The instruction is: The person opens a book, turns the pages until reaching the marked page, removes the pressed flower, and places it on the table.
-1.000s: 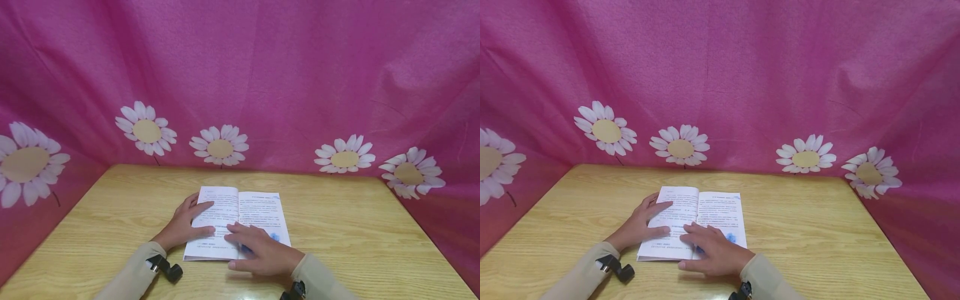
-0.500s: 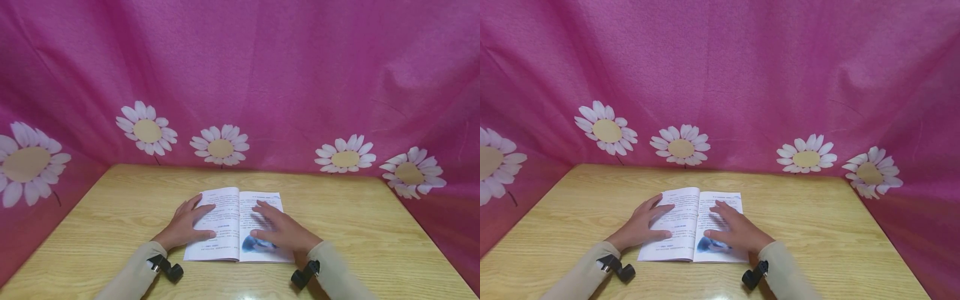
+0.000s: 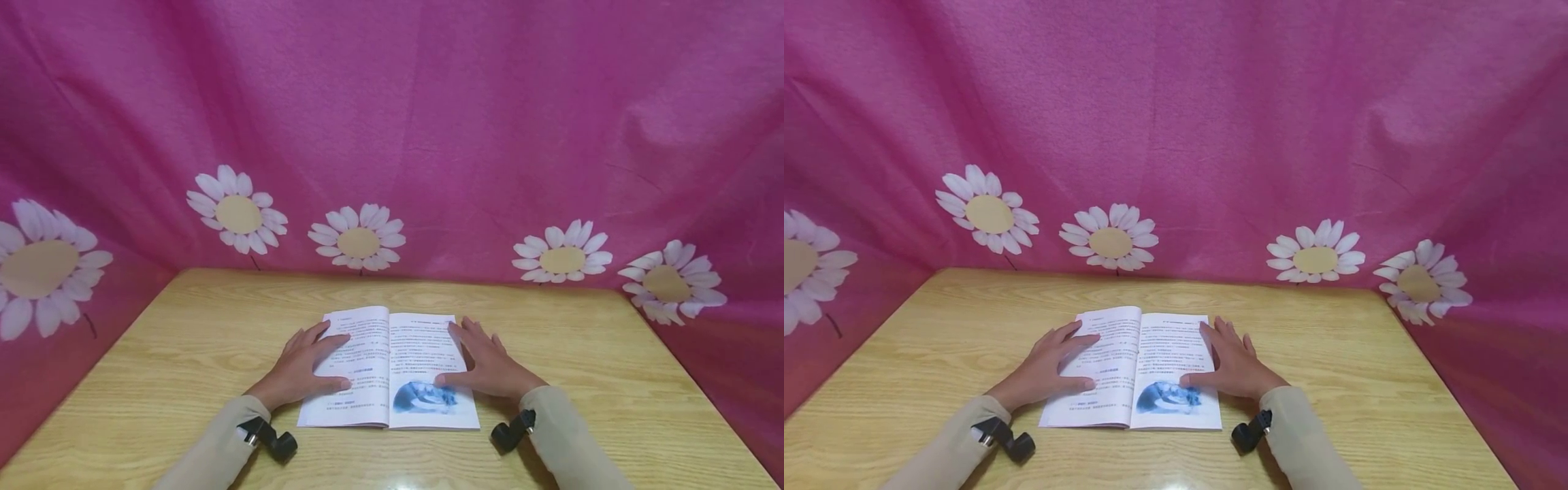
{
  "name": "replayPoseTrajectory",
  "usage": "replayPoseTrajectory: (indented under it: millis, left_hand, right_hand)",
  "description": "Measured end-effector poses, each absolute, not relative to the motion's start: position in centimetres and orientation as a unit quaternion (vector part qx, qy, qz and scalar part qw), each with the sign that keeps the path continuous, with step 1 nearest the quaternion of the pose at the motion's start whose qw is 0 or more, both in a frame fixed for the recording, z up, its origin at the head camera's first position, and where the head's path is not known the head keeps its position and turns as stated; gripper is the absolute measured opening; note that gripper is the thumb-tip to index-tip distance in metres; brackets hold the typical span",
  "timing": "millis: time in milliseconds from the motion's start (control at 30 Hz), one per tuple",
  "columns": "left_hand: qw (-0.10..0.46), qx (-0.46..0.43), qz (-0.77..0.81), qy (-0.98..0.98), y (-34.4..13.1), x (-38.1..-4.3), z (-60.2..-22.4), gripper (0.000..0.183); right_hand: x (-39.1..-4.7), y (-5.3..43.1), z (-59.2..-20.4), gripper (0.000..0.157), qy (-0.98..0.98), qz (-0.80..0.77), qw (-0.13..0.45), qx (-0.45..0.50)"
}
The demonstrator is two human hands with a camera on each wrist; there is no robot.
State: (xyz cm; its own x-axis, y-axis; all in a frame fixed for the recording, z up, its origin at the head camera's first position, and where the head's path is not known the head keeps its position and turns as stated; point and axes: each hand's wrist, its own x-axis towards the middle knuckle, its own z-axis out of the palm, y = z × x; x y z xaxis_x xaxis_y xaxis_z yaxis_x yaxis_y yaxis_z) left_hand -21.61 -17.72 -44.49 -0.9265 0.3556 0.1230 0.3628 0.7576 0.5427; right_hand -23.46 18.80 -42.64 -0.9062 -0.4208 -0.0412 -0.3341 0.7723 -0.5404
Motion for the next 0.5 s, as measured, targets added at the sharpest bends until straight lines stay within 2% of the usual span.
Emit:
replayPoseTrajectory:
  millis: [300, 500]
  left_hand:
    - [0.011, -0.202, -0.293, -0.934, -17.85, -21.69, -44.70, 0.086]
    - [0.011, -0.205, -0.293, -0.934, -17.90, -21.72, -44.67, 0.086]
  right_hand:
    - [-23.56, 18.66, -42.77, 0.120, 0.946, -0.252, 0.091, -0.185]
    - [-23.67, 18.71, -43.12, 0.118, 0.949, -0.236, 0.092, -0.189]
